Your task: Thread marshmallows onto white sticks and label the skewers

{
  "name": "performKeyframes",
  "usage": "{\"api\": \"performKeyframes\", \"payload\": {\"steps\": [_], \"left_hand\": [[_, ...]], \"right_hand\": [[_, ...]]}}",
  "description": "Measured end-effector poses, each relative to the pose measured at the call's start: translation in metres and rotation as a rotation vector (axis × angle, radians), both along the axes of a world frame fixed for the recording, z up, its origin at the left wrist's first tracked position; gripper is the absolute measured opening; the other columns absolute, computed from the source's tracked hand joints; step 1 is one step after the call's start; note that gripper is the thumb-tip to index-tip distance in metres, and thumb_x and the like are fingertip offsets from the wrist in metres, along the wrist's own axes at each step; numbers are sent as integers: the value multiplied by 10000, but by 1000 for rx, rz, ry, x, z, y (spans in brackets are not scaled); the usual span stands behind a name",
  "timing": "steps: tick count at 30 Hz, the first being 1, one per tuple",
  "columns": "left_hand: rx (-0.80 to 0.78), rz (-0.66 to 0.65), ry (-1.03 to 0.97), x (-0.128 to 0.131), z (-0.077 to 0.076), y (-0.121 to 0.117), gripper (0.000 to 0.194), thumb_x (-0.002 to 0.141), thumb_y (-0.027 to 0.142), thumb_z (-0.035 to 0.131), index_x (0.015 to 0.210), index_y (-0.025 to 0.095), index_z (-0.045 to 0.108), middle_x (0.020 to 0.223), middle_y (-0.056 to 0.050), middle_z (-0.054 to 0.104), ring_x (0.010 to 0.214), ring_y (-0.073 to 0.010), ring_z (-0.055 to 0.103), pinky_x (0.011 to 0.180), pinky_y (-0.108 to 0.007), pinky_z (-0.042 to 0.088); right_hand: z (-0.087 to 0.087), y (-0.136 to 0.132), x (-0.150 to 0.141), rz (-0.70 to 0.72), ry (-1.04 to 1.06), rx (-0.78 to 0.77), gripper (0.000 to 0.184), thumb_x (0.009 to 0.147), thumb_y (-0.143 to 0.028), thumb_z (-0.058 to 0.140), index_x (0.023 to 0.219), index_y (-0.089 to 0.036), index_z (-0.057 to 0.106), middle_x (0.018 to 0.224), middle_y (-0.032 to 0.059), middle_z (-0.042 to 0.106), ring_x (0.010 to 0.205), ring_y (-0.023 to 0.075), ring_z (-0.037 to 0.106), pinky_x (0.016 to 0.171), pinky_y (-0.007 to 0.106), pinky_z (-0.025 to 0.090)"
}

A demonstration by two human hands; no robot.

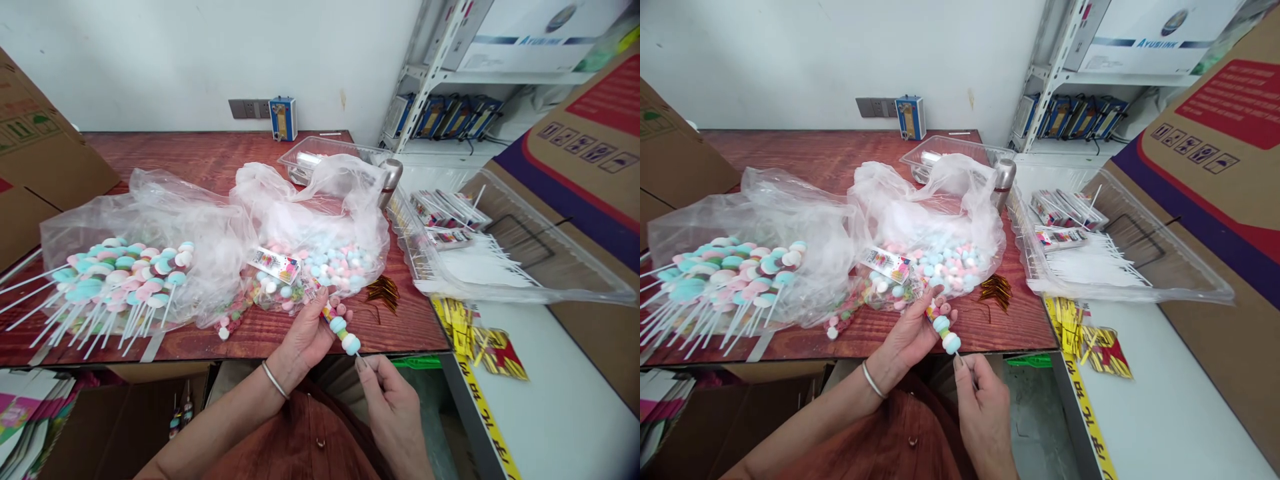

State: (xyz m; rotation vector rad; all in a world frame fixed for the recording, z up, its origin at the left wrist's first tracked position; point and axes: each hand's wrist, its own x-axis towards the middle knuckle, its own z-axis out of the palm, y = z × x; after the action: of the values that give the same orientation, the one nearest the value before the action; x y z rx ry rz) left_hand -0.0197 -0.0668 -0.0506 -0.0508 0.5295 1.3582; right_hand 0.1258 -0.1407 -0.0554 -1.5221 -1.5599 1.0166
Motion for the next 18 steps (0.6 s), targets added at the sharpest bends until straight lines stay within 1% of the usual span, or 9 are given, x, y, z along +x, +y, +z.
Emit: {"api": "performKeyframes", "payload": {"steps": [4, 6, 7, 9, 11, 15, 16, 18], "left_hand": [[6, -31, -24, -2, -2, 0, 204, 897, 305, 647, 979, 120, 624, 722, 22, 550, 632, -97, 559, 734, -305, 547], [5, -36, -29, -2, -3, 0, 205, 905, 317, 635, 981, 127, 618, 717, 24, 547, 634, -98, 557, 744, -308, 547], [5, -34, -29, -2, -3, 0, 202, 908, 318, 631, 980, 131, 615, 712, 27, 544, 633, -97, 554, 754, -312, 547], [0, -31, -27, -1, -3, 0, 196, 905, 323, 636, 967, 139, 609, 706, 32, 540, 629, -96, 550, 774, -319, 546], [-10, -31, -20, 0, -4, 0, 195, 892, 328, 653, 948, 148, 605, 707, 33, 540, 635, -98, 553, 788, -322, 545], [-47, -25, -4, -1, -4, 0, 210, 865, 338, 686, 923, 155, 602, 715, 29, 547, 643, -106, 567, 779, -319, 544], [-61, -21, -1, -2, -4, 0, 214, 863, 340, 688, 925, 153, 602, 716, 27, 550, 638, -106, 568, 766, -317, 544], [-88, -12, 2, -4, -3, 1, 215, 867, 337, 683, 932, 148, 604, 718, 24, 555, 628, -106, 568, 740, -311, 544]], "right_hand": [[-2, 5, -3, 37, 194, -195, 444, 929, -553, 457, 701, -193, 581, 507, -60, 393, 446, 102, 329, 427, 223, 271], [-3, 5, -5, 64, 215, -222, 438, 930, -551, 455, 698, -196, 563, 507, -68, 364, 444, 99, 310, 426, 223, 258], [-3, 6, -6, 72, 187, -194, 424, 932, -533, 465, 687, -198, 551, 518, -64, 377, 457, 99, 327, 438, 222, 269], [-3, 5, -8, 84, 61, -61, 378, 945, -461, 486, 675, -200, 534, 560, -47, 443, 499, 103, 388, 481, 220, 307], [-5, 5, -9, 93, -108, 139, 325, 963, -365, 492, 686, -200, 534, 614, -28, 512, 546, 109, 450, 534, 223, 338], [-12, 7, -12, 92, -410, 544, 279, 977, -218, 483, 707, -206, 549, 620, -7, 539, 586, 137, 488, 607, 263, 339], [-13, 8, -12, 96, -466, 612, 278, 975, -195, 488, 706, -208, 551, 610, -5, 534, 591, 146, 483, 617, 275, 333], [-14, 8, -12, 112, -535, 682, 269, 971, -167, 497, 715, -211, 564, 597, -3, 527, 593, 157, 468, 631, 290, 327]]}}
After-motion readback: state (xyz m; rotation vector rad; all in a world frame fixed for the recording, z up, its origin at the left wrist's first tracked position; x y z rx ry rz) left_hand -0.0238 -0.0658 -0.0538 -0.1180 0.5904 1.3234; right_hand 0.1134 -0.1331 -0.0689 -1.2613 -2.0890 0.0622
